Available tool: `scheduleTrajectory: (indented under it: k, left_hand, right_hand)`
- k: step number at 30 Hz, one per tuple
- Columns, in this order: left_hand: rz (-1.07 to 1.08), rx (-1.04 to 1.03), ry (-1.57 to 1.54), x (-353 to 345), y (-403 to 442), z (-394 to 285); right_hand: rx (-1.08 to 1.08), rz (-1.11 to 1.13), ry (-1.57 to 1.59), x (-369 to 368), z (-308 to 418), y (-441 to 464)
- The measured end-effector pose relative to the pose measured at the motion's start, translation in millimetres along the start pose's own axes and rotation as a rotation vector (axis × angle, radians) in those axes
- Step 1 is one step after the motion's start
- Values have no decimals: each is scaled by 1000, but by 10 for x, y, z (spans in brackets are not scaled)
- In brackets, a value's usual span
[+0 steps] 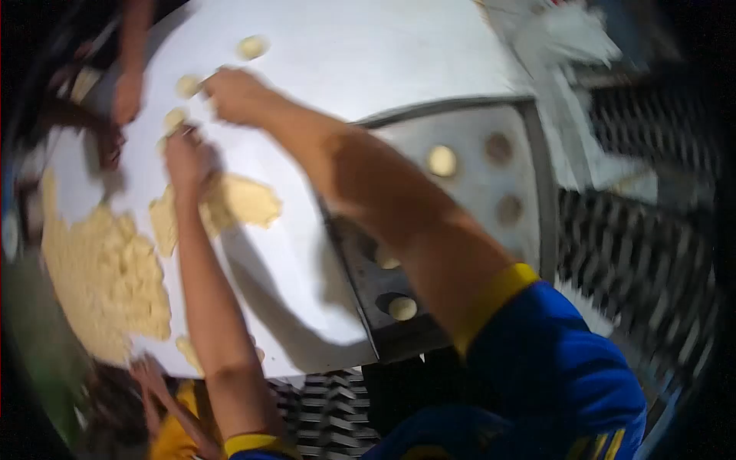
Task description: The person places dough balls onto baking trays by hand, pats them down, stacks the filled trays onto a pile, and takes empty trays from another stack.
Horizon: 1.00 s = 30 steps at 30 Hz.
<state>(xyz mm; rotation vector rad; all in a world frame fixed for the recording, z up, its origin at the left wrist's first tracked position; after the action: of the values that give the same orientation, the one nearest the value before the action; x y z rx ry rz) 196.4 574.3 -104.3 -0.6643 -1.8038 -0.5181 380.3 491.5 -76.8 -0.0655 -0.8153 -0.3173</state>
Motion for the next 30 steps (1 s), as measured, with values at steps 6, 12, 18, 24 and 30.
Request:
scheduleTrajectory:
  k: [6, 12, 18, 24, 30]
  left_hand:
    - [-77, -106, -86, 657, -220, -1243]
    - [208, -745, -622, 426, -946, -4075]
    - [464, -1096, -451, -600, -1422, -5238]
    - [500, -1161, -361, -998, -1519, -5329]
    - [558, -1136, -399, -941, -1403, -5492]
  right_hand:
    - [-30, -401, 405, 1454, 17, -1773]
    - [-720, -510, 198, 2584, -877, -4707]
    - [-899, -487, 67, 2713, -1081, -5735]
    - [-835, -466, -56, 2286, -1355, -5745]
    - [-817, -480, 51, 2253, -1401, -5807]
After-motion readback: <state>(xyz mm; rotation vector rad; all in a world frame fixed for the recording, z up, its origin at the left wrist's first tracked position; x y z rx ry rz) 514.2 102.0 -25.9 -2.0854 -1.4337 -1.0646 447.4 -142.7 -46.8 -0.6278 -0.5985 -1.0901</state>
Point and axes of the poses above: each hand's wrist, its own y-axis towards the middle knuckle, its own x-axis out of the back of the hand, z = x × y, the point moved 5 cm from there along y, towards the middle knuckle, and after that the axes turned 5 degrees about -x, right-handed, at the moved point
